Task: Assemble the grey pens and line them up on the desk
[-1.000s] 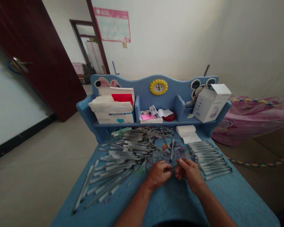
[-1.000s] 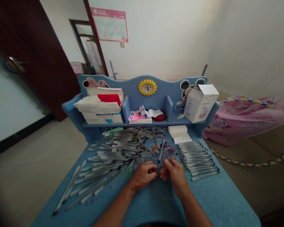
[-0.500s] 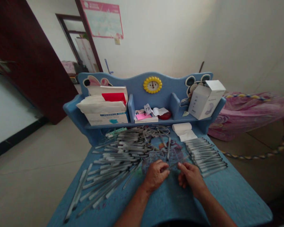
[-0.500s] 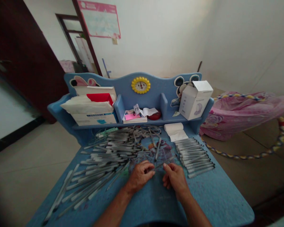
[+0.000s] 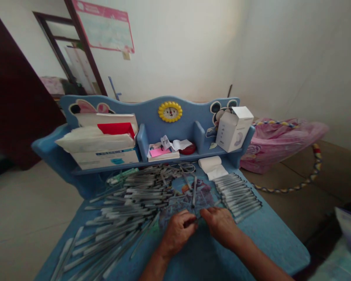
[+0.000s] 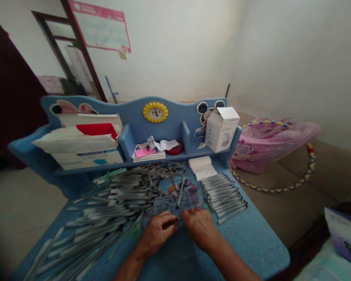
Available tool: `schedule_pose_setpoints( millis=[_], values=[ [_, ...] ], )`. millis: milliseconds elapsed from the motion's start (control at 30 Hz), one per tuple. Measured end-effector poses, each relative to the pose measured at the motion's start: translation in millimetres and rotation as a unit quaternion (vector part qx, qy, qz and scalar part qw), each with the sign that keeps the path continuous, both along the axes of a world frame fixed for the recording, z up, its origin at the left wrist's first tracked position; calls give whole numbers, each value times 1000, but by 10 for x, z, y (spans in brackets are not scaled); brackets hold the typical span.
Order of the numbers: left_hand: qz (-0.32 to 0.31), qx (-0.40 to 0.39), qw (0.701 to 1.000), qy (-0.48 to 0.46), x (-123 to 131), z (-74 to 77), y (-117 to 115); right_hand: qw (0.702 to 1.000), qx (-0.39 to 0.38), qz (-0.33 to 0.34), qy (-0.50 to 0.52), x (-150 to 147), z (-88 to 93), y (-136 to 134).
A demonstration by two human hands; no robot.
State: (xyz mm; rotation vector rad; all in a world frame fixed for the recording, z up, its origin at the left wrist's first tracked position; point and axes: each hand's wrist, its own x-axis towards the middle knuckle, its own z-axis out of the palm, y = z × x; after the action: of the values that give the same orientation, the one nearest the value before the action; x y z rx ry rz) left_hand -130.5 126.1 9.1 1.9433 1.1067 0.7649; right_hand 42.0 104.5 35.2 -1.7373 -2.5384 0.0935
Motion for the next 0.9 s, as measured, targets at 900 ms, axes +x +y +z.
schedule_pose_setpoints(
  millis=[900],
  values=[
    [125, 50, 991, 19, -71, -113, 35, 986, -5, -164, -42, 791, 66, 757]
  ],
)
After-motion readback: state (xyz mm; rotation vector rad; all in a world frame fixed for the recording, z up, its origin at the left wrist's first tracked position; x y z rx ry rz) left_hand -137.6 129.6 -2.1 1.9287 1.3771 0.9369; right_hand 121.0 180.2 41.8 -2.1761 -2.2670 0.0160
